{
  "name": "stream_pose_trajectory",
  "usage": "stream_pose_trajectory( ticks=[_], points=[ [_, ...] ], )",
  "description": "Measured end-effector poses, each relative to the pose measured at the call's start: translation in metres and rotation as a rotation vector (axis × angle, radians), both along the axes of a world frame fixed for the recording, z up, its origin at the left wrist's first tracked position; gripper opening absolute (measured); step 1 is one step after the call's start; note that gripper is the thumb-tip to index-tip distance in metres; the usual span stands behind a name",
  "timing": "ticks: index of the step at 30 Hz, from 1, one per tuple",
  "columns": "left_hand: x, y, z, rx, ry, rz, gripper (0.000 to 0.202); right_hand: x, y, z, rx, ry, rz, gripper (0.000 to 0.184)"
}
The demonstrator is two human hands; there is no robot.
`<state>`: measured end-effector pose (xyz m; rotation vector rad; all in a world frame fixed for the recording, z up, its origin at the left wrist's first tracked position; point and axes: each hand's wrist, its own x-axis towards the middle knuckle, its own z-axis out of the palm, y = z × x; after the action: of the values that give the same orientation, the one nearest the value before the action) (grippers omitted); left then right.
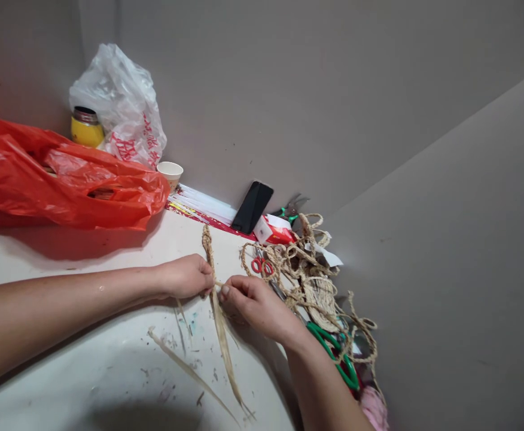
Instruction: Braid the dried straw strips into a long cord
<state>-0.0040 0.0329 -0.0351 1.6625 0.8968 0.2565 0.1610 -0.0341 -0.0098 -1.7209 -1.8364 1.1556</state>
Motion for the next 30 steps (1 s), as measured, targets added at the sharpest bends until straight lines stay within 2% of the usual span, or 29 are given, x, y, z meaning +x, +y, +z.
stream_pose_trajectory(
  ticks=[3,6,11,13,14,16,18,19,20,21,23,24,26,30],
  points=[
    [0.001,-0.002,0.001,-0.001,-0.024,0.017,0.019,-0.009,-0.005,0.003,-0.012,0.016,-0.025,0.029],
    [0.003,-0.006,0.003,-0.071,-0.067,0.069,0.019,-0.022,-0.011,0.002,-0.002,-0.026,-0.025,0.031],
    [0.005,-0.012,0.008,-0.183,-0.123,0.135,0.022,-0.036,-0.021,-0.006,0.231,-0.368,-0.024,0.027],
    [0.005,-0.013,0.008,-0.204,-0.139,0.138,0.02,-0.04,-0.027,-0.003,0.255,-0.452,-0.003,0.027],
    [0.005,-0.013,0.008,-0.21,-0.14,0.135,0.019,-0.041,-0.03,0.001,0.237,-0.456,0.05,0.027],
    [0.004,-0.012,0.008,-0.21,-0.133,0.122,0.016,-0.04,-0.037,0.013,0.136,-0.374,0.251,0.025],
    [0.003,-0.009,0.008,-0.22,-0.127,0.102,0.015,-0.033,-0.038,0.025,-0.014,-0.196,0.45,0.022],
    [0.002,-0.008,0.009,-0.231,-0.131,0.091,0.014,-0.028,-0.036,0.029,-0.07,-0.101,0.464,0.023],
    [0.001,-0.006,0.01,-0.245,-0.138,0.081,0.014,-0.022,-0.032,0.03,-0.089,-0.026,0.397,0.028],
    [0.0,-0.005,0.011,-0.263,-0.146,0.067,0.015,-0.017,-0.027,0.03,-0.065,0.028,0.268,0.034],
    [-0.002,-0.002,0.014,-0.302,-0.159,0.042,0.015,-0.008,-0.014,0.022,0.098,0.068,-0.055,0.038],
    [-0.003,-0.001,0.015,-0.317,-0.171,0.031,0.014,-0.005,-0.008,0.016,0.156,0.085,-0.139,0.035],
    [-0.004,0.001,0.016,-0.333,-0.204,0.008,0.014,-0.005,0.002,0.002,0.109,0.183,-0.178,0.032],
    [-0.004,0.002,0.015,-0.337,-0.241,-0.024,0.017,-0.011,0.006,-0.014,-0.178,0.455,-0.128,0.039]
  ],
)
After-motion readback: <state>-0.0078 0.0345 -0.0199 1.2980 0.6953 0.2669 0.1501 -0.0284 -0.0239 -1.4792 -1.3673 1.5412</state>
